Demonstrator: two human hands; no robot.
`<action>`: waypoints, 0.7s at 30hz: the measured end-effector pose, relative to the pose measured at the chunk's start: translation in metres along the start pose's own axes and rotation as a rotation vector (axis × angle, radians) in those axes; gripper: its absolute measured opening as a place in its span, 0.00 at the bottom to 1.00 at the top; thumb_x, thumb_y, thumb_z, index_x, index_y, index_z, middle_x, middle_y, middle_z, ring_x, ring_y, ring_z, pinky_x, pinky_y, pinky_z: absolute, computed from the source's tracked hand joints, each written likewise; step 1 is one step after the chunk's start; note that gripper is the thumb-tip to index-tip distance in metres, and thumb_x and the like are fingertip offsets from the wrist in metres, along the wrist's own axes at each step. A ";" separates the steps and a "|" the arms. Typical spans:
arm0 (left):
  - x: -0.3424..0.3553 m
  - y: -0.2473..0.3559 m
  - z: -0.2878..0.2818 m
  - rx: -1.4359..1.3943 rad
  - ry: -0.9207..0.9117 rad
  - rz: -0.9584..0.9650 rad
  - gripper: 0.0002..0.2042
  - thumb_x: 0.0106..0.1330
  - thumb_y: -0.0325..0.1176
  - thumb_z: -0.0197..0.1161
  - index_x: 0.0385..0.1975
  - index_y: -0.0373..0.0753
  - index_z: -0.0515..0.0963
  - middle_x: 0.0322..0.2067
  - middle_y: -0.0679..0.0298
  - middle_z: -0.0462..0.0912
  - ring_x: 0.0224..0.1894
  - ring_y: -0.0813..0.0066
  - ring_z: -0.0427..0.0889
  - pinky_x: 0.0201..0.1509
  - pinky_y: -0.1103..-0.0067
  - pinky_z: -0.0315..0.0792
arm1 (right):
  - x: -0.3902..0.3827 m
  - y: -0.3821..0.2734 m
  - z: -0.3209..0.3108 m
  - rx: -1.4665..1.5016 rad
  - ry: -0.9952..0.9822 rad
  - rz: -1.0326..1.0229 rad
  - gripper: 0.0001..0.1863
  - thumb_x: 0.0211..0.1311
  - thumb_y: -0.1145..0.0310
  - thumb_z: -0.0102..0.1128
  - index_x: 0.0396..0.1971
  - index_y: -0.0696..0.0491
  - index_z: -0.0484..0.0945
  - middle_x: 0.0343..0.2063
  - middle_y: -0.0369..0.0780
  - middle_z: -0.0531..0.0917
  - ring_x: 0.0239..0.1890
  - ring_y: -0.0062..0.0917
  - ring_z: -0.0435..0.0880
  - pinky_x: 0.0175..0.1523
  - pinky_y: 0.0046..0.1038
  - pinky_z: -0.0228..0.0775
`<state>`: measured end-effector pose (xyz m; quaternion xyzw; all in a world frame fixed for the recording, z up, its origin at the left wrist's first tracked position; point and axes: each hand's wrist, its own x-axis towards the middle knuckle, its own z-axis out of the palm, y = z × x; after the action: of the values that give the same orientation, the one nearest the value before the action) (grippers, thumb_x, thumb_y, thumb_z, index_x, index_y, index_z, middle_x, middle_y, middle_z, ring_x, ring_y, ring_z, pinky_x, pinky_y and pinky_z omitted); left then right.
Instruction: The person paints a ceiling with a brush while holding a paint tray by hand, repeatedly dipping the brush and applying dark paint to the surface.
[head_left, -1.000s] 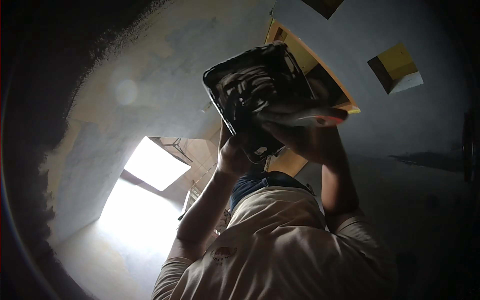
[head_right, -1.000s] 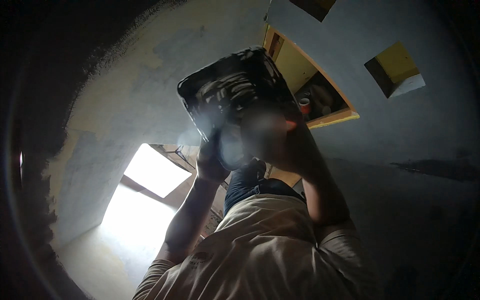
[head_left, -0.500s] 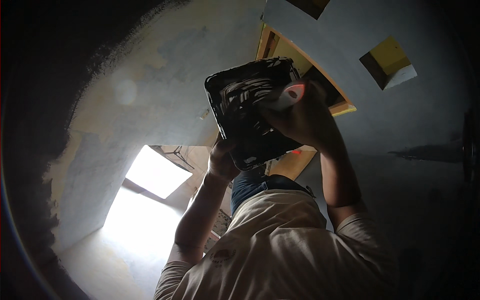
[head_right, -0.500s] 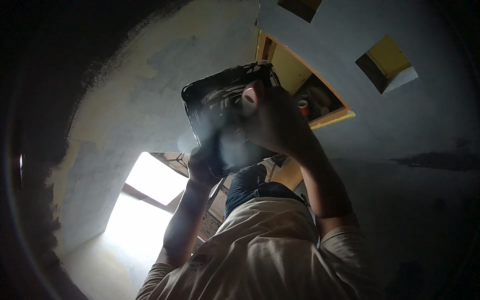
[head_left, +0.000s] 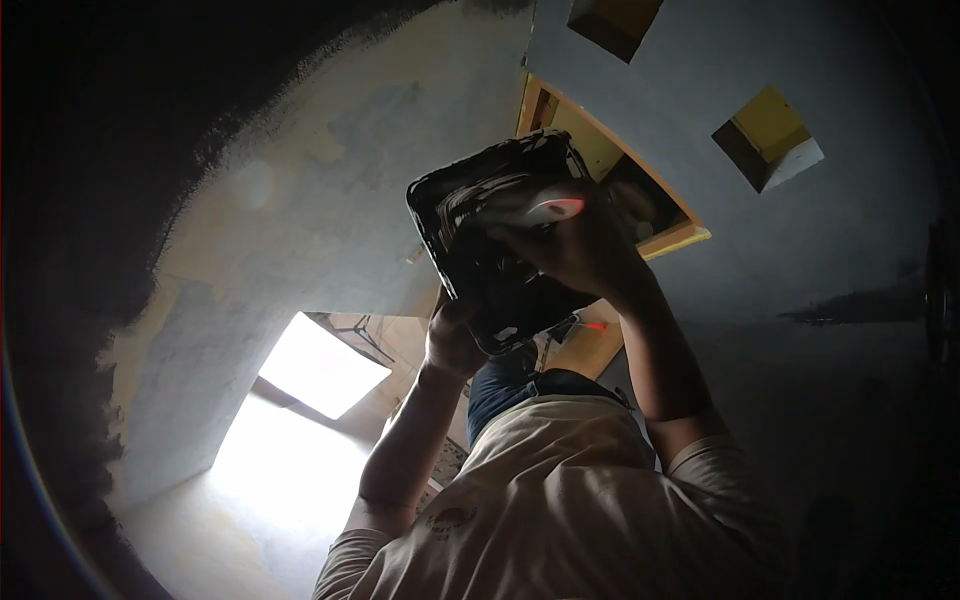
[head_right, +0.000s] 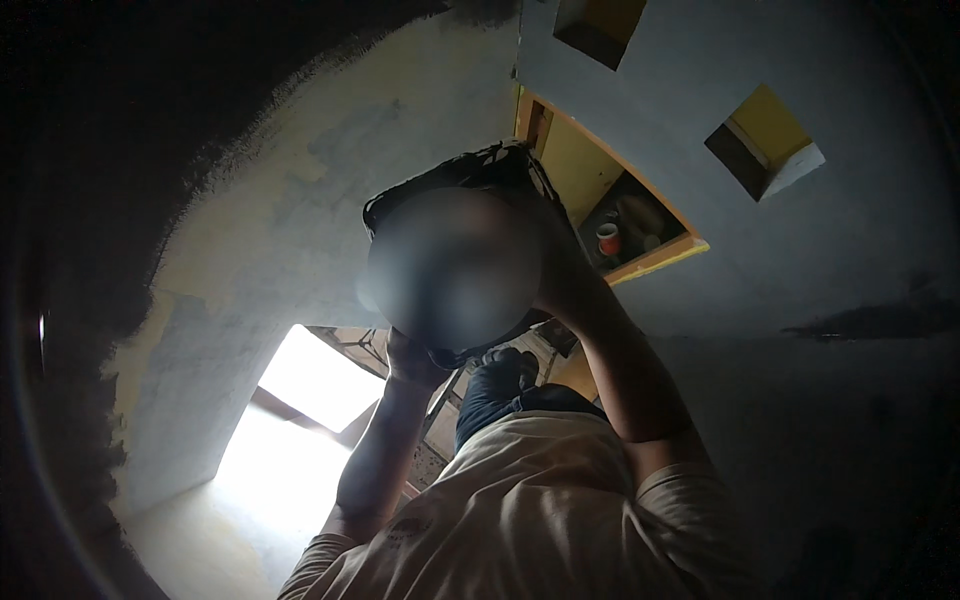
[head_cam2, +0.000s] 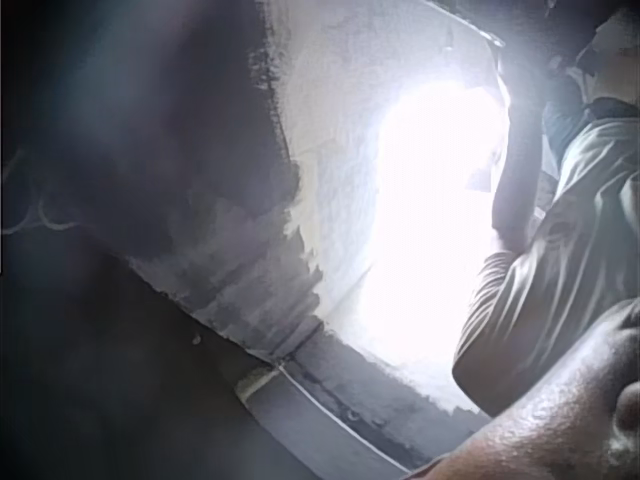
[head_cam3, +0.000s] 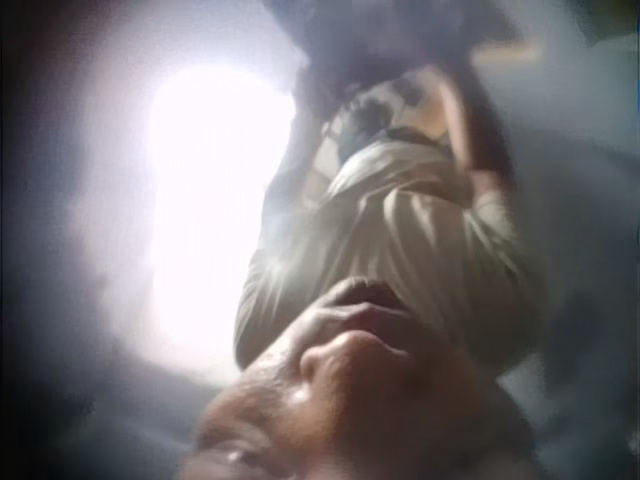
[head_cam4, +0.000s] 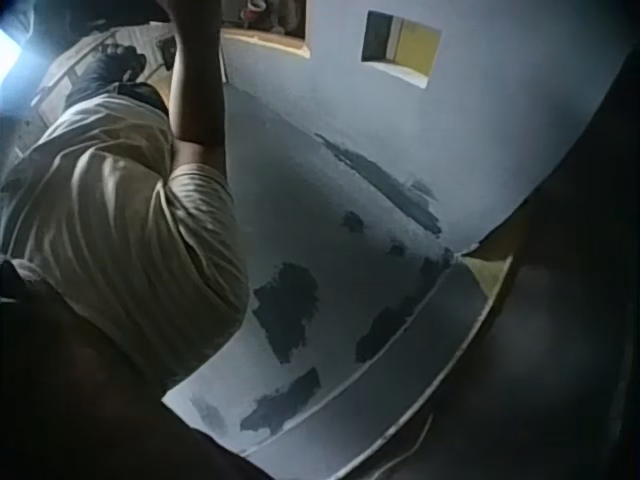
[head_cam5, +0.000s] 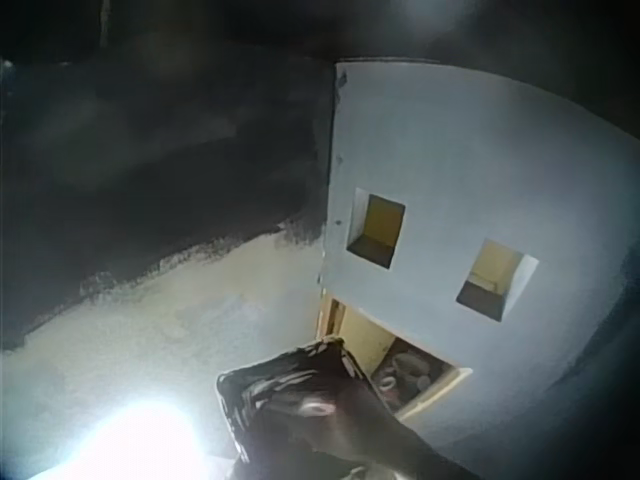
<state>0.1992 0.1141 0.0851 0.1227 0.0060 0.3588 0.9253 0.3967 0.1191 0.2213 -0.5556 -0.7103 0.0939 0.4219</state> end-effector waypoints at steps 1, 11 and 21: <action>-0.002 0.000 0.001 0.022 0.055 0.022 0.30 0.62 0.38 0.66 0.64 0.35 0.70 0.55 0.54 0.81 0.57 0.57 0.82 0.64 0.63 0.78 | -0.003 -0.002 -0.003 -0.011 -0.025 -0.002 0.26 0.55 0.51 0.79 0.40 0.57 0.81 0.24 0.42 0.83 0.28 0.38 0.87 0.39 0.39 0.79; -0.018 -0.005 -0.011 -0.013 0.066 0.061 0.33 0.63 0.37 0.65 0.68 0.34 0.65 0.57 0.50 0.79 0.59 0.54 0.81 0.66 0.61 0.76 | -0.003 0.001 -0.001 -0.117 -0.061 0.050 0.25 0.56 0.52 0.79 0.38 0.60 0.83 0.27 0.44 0.87 0.31 0.32 0.90 0.39 0.31 0.82; -0.014 -0.010 -0.005 0.043 0.082 0.105 0.34 0.64 0.35 0.64 0.71 0.37 0.63 0.61 0.52 0.76 0.61 0.55 0.80 0.65 0.61 0.77 | -0.009 0.008 -0.019 0.235 0.094 0.311 0.19 0.60 0.58 0.76 0.37 0.60 0.85 0.29 0.38 0.88 0.31 0.23 0.89 0.39 0.25 0.80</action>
<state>0.1945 0.0991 0.0766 0.1279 0.0451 0.4114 0.9013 0.4164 0.1077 0.2238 -0.6092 -0.5796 0.2142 0.4970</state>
